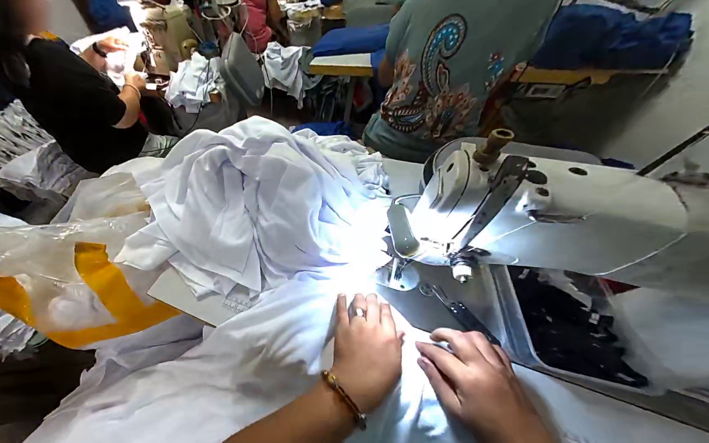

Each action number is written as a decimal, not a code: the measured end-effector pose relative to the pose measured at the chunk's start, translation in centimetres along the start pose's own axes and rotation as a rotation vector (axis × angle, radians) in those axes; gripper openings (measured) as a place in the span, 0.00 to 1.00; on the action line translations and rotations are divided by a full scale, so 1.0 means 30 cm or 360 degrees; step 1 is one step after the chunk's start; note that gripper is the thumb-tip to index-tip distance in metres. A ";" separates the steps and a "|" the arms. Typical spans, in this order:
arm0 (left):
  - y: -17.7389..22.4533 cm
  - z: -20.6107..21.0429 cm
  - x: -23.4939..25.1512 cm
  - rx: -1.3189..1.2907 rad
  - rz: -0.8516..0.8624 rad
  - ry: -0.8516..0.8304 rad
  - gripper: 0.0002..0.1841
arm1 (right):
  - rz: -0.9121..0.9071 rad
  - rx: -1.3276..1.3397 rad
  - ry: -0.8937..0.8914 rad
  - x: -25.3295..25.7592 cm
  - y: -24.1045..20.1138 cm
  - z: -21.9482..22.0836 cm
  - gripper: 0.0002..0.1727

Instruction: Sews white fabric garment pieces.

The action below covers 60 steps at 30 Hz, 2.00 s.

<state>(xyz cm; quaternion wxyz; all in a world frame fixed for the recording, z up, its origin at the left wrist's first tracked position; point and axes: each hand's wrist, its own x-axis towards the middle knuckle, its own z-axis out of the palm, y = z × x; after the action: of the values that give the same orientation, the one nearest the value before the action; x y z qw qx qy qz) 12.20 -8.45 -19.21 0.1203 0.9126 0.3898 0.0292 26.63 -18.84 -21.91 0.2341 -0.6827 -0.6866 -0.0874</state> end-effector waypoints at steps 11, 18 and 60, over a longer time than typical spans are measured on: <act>-0.130 0.008 0.170 -0.0177 0.0329 0.0001 0.34 | -0.0125 0.0050 0.0164 0.071 0.034 0.094 0.30; -0.191 -0.015 0.255 -0.0323 0.0563 0.0095 0.36 | 0.0030 -0.0012 0.0193 0.103 -0.015 0.106 0.31; -0.648 -0.424 0.022 0.0070 0.0074 0.1385 0.17 | 0.0527 -0.0273 0.0057 0.153 -0.296 0.166 0.42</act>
<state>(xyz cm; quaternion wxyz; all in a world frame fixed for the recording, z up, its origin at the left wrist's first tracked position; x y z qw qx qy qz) -2.91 7.48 -11.62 -0.0753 0.8261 0.3841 0.4054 17.12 -13.00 -22.49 0.1984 -0.8023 -0.5505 -0.1179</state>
